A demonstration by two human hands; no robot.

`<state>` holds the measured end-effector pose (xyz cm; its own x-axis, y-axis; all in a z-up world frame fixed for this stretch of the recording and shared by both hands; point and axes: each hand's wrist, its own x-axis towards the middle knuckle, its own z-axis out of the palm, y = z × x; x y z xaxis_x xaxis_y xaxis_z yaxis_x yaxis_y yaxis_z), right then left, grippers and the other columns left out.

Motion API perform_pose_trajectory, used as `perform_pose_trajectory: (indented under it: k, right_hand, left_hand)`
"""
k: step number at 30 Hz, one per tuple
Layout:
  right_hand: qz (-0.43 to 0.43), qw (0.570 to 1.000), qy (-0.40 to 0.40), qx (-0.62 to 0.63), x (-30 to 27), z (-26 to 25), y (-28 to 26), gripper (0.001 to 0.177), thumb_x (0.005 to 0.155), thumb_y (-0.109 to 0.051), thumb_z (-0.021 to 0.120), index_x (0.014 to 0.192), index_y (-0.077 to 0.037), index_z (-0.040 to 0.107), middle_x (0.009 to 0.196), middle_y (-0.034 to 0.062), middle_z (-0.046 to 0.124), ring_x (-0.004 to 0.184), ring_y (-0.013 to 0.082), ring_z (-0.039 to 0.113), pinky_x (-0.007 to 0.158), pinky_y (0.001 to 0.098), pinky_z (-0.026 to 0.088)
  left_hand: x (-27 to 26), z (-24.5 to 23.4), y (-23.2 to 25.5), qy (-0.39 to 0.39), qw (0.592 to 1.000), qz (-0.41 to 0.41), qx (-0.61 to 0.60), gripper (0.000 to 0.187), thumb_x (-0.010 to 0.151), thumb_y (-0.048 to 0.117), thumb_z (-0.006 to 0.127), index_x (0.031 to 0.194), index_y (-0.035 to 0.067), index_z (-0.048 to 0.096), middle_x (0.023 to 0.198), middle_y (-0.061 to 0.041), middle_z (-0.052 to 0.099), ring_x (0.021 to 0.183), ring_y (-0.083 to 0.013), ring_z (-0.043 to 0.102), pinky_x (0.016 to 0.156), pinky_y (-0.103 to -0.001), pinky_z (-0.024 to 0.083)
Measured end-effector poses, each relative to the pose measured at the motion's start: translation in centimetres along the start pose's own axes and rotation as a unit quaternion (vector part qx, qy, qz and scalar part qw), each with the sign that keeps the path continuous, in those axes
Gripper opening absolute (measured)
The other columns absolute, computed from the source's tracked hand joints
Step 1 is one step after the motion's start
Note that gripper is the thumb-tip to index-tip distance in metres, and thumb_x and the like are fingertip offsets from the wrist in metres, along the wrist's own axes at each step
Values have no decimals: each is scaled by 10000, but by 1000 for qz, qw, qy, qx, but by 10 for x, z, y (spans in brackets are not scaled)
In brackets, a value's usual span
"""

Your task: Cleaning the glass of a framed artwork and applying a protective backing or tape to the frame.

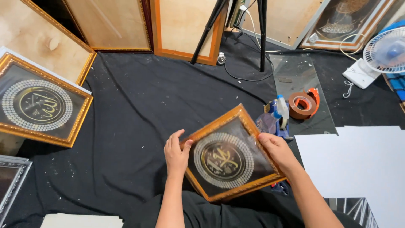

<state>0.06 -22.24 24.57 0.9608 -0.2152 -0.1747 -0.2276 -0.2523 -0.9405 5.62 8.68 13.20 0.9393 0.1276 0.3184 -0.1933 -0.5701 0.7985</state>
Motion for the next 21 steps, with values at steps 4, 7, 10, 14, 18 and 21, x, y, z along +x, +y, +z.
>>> perform_pose_trajectory:
  k: [4,7,10,14,18,21]
  right_hand:
    - [31,993,90,65,-1,24,6,341,1061,-346,636,882,-108,802,774,-10,692,805,100,567,805,362,538]
    - [101,962,165,193,18,41,53,341,1036,-464,628,1171,-171,737,899,0,703,809,138,650,732,323,569]
    - [153,923,156,318,20,59,89,461,1043,-393,500,1327,-47,610,1173,162,713,989,282,679,884,441,577]
    - [130,876,185,426,8,89,132,500,1005,-395,525,1384,-72,567,1273,127,682,1070,257,662,944,426,560]
    - [130,846,145,496,-2,106,172,496,971,-416,564,1330,-73,563,1215,129,701,1017,250,683,908,412,583]
    - [206,859,127,452,-10,116,186,467,951,-539,544,1302,-230,554,1164,32,717,948,239,692,776,444,591]
  left_hand:
    - [-13,4,28,57,998,0,-39,356,1025,354,632,1288,115,625,1190,-115,667,1146,-358,617,999,-510,473]
    - [-31,16,44,118,991,-4,-68,172,985,238,683,1135,156,695,1072,-51,726,1014,-301,671,920,-427,510]
    - [-64,33,57,111,979,-128,-117,184,962,191,636,1129,125,681,1109,-51,708,1045,-238,626,963,-368,470]
    - [-107,64,51,48,818,-503,-275,648,921,313,670,1465,87,401,1521,-100,397,1436,-234,429,1170,-348,379]
    - [-98,52,80,-39,659,-647,-381,589,1005,409,556,1531,270,332,1236,-105,664,1039,-271,680,819,-484,590]
    - [-109,78,43,55,677,-594,-430,535,1033,324,522,1533,242,349,1351,-130,621,1101,-271,660,936,-412,552]
